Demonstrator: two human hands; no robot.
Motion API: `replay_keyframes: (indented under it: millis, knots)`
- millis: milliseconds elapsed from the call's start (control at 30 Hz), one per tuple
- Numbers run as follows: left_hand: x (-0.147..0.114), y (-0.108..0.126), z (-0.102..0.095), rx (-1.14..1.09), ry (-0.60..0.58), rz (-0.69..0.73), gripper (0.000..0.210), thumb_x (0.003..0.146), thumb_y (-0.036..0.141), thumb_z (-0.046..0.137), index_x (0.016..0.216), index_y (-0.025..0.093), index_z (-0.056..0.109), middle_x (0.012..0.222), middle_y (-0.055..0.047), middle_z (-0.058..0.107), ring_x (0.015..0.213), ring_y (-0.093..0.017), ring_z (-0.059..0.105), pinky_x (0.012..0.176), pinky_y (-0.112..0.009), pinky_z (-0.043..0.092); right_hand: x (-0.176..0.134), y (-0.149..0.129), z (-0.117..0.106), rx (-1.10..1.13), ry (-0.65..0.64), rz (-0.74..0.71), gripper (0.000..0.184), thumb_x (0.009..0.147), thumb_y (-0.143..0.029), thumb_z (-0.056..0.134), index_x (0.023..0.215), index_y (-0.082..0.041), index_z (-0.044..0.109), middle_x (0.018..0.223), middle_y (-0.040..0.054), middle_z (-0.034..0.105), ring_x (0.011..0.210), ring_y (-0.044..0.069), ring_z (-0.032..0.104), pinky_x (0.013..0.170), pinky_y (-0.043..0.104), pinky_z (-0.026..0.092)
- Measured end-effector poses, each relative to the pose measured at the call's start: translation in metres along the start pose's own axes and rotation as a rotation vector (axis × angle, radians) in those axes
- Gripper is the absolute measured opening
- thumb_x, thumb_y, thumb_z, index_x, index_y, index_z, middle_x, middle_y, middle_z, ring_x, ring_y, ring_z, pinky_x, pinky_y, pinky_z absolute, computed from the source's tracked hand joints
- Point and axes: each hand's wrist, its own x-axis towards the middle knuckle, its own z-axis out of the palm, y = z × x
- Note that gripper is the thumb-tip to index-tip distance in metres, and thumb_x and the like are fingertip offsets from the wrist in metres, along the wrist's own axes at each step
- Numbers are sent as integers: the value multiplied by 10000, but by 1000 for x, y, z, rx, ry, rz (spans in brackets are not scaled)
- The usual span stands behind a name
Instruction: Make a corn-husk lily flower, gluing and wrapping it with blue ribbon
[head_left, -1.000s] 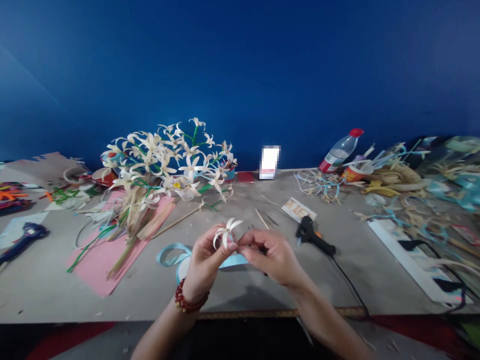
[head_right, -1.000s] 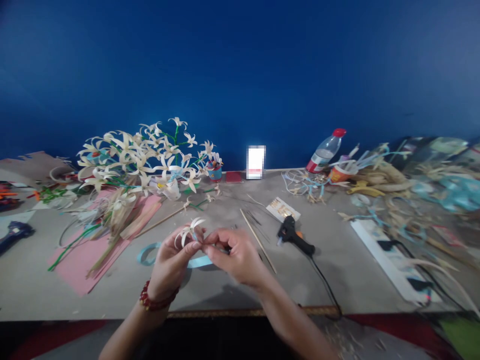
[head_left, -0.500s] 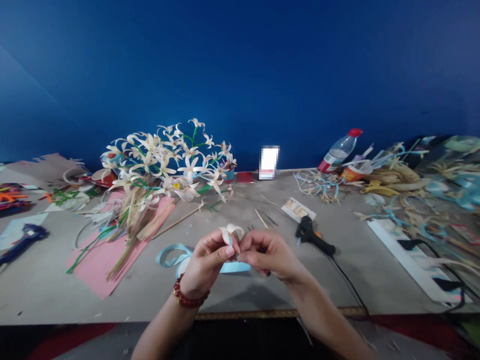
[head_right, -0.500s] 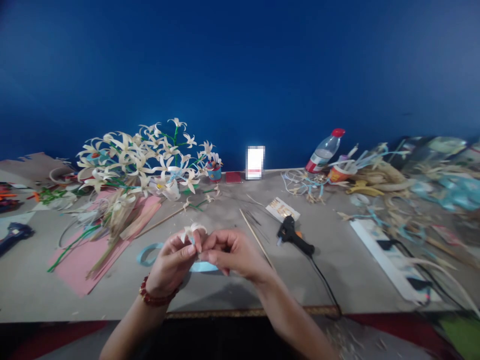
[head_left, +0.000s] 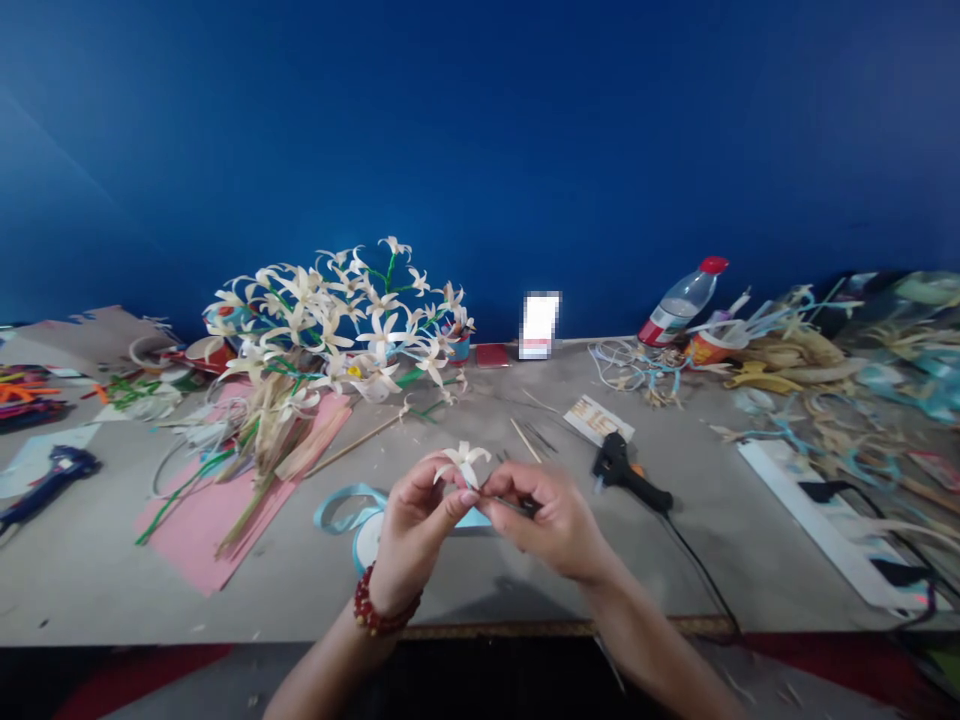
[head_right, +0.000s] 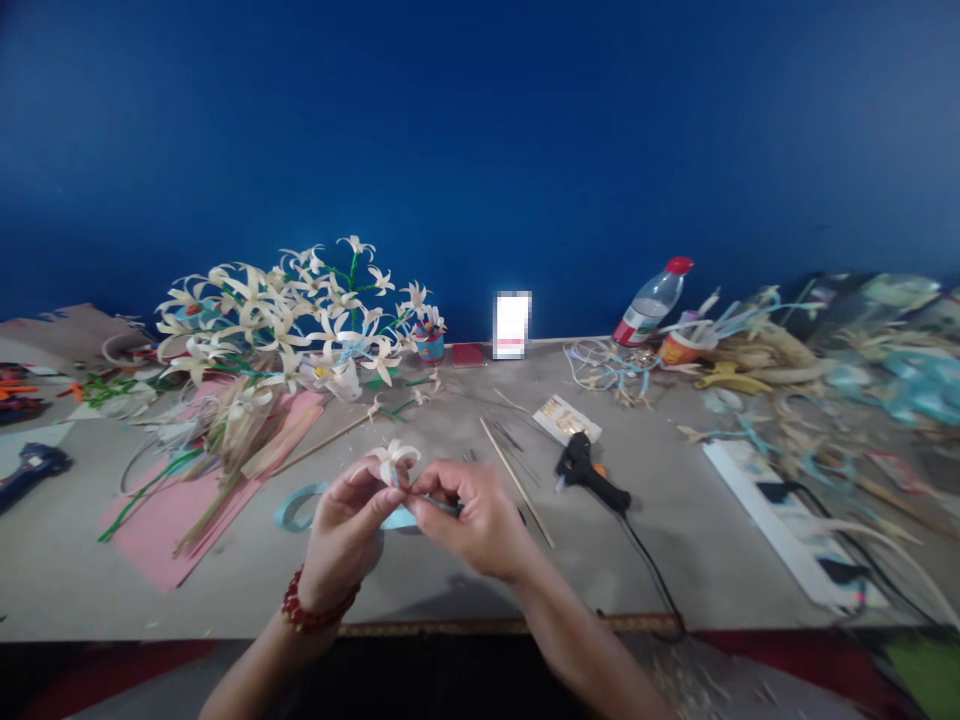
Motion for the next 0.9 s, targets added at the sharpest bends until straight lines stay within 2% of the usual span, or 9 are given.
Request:
replay_keyframes:
  millis: [100,200,367,567,733,900]
  knots:
    - [0,3,-3,95,6,2,85,817,239,740,771,177,705,811,-32,598,823,-171,547,782,-269,426,-1,1,-2,40,-52,64,166,845,-266,614,715,-165,628,531,-55,468,467,71,390,450,202,285]
    - [0,5,-2,-20,-31,-82,125,804,286,754,779,170,714,801,-36,617,775,-169,554,749,-277,443,-1,4,-4,172,-121,160,153,845,-283,631,744,-169,637,500,-66,474,419,62,404,413,185,291]
    - [2,6,1,-151,-60,-172,191,747,322,802,750,161,699,784,-38,639,749,-169,556,716,-283,448,0,12,-4,362,-159,255,164,816,-311,683,753,-167,635,479,-72,494,388,56,398,383,174,294]
    - [3,7,0,-189,-78,-160,138,780,263,776,768,152,695,768,-31,617,735,-146,520,699,-262,426,2,15,0,459,-157,279,197,799,-334,698,730,-164,625,456,-79,493,363,48,378,375,173,272]
    - [6,7,0,-245,-118,-202,186,762,299,792,763,153,677,754,-19,579,717,-137,500,668,-251,418,3,14,3,521,-181,285,224,772,-348,722,705,-170,604,443,-90,467,350,42,347,368,173,266]
    - [5,2,-1,-81,-55,-98,151,775,278,778,805,163,685,802,-41,611,796,-179,563,739,-287,465,3,12,3,410,-79,238,273,800,-393,701,683,-178,577,444,-84,456,358,46,353,365,171,248]
